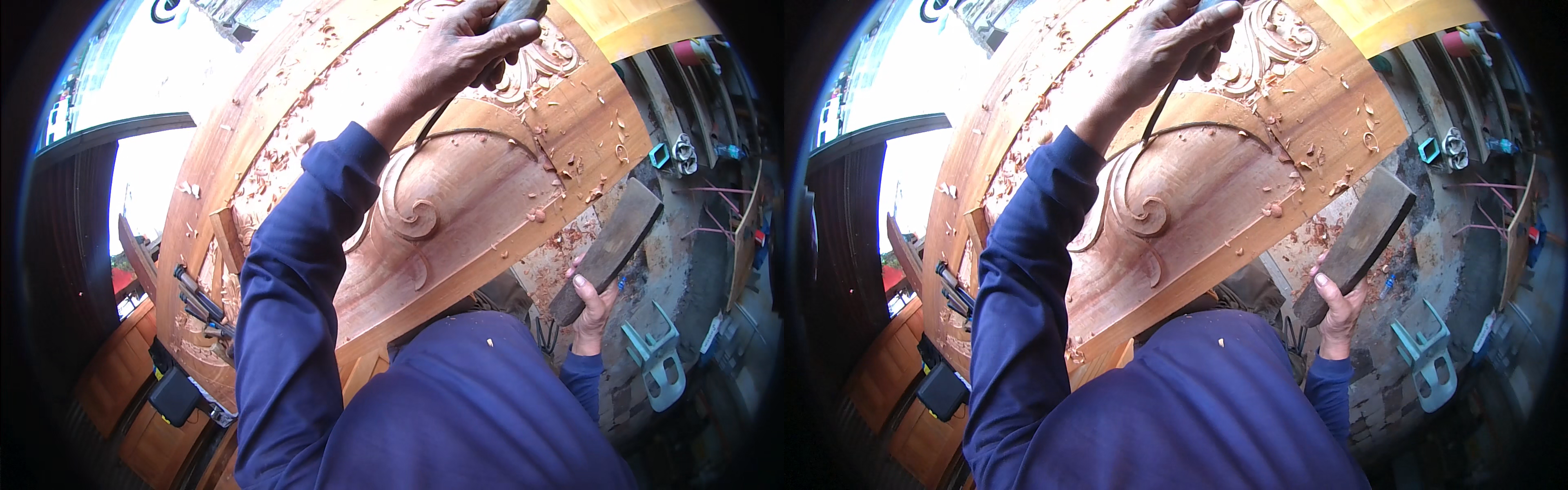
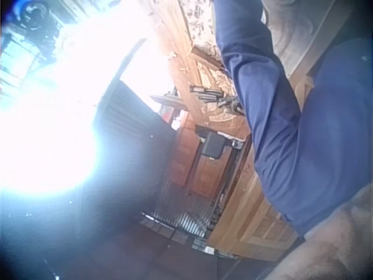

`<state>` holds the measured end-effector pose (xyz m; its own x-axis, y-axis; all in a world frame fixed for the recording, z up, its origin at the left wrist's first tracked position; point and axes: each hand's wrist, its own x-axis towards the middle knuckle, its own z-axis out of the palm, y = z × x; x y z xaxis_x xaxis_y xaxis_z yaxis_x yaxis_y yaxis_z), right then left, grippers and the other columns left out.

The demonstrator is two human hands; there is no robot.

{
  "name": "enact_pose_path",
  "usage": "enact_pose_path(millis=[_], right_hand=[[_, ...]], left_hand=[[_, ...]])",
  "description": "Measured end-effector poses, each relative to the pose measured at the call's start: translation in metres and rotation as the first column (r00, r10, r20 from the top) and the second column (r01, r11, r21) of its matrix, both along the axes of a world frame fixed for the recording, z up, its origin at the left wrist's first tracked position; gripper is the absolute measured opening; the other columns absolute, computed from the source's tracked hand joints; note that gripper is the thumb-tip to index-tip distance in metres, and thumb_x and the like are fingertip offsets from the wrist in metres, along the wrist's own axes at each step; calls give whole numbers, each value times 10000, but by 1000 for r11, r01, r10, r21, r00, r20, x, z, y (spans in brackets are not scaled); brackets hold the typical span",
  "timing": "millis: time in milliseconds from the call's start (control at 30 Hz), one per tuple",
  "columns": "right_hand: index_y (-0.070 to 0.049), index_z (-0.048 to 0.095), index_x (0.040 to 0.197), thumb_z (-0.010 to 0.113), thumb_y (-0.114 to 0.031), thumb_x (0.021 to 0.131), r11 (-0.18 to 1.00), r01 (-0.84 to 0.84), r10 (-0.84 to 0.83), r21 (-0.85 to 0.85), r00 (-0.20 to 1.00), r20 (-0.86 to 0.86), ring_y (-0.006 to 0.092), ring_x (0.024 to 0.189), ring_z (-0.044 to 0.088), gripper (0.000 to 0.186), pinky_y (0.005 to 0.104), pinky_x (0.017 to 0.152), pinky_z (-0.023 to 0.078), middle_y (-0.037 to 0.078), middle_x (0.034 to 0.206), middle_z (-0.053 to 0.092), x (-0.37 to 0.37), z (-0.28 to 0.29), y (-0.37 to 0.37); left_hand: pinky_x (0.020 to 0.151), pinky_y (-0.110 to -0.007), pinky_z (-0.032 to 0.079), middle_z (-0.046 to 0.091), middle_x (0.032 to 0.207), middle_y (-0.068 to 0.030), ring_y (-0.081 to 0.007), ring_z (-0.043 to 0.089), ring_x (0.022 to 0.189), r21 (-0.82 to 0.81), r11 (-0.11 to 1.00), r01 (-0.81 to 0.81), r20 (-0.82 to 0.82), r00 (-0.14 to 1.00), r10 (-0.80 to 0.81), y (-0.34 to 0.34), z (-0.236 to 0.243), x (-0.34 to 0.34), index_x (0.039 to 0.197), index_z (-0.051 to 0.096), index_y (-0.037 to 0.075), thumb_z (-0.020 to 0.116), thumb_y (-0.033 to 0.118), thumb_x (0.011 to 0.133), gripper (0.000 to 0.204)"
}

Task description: The person carves decorative patterns into a large wooden panel using a chisel and a wooden mallet, striking the chisel to remove wood shavings. After carving, the person stands up and walks to the entrance of the shop to pull down the rolling metal door.

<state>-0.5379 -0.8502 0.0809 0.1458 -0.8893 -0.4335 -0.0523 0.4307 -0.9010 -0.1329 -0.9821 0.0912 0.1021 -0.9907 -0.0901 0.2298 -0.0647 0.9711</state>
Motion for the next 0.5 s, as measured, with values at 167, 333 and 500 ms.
enact_pose_path(millis=[167,333,500], right_hand=[[8,635,1205,774,-133,806,1000,-23,23,-21,1000,-5,188,929,697,445,337,874,559,116,1099,689,-1,0,0],[9,635,1190,755,-134,808,1000,-4,3,-30,1000,-22,191,927,696,425,332,860,555,117,1092,687,-1,3,1],[11,637,1188,746,-133,807,1000,17,-17,-18,1000,-24,194,925,697,421,331,845,554,115,1079,689,-2,4,3]], left_hand=[[473,-223,353,508,708,73,-34,469,539,-106,989,99,-164,980,-116,-3,3,0,1472,506,67,666,481,1051,612],[427,-230,314,439,605,87,-39,399,456,-115,986,122,-124,983,-136,-5,13,-6,1417,553,94,610,475,1082,511],[419,-225,327,456,607,81,-42,412,454,-83,985,152,-148,975,-163,-6,10,-9,1311,583,119,602,479,1085,425]])
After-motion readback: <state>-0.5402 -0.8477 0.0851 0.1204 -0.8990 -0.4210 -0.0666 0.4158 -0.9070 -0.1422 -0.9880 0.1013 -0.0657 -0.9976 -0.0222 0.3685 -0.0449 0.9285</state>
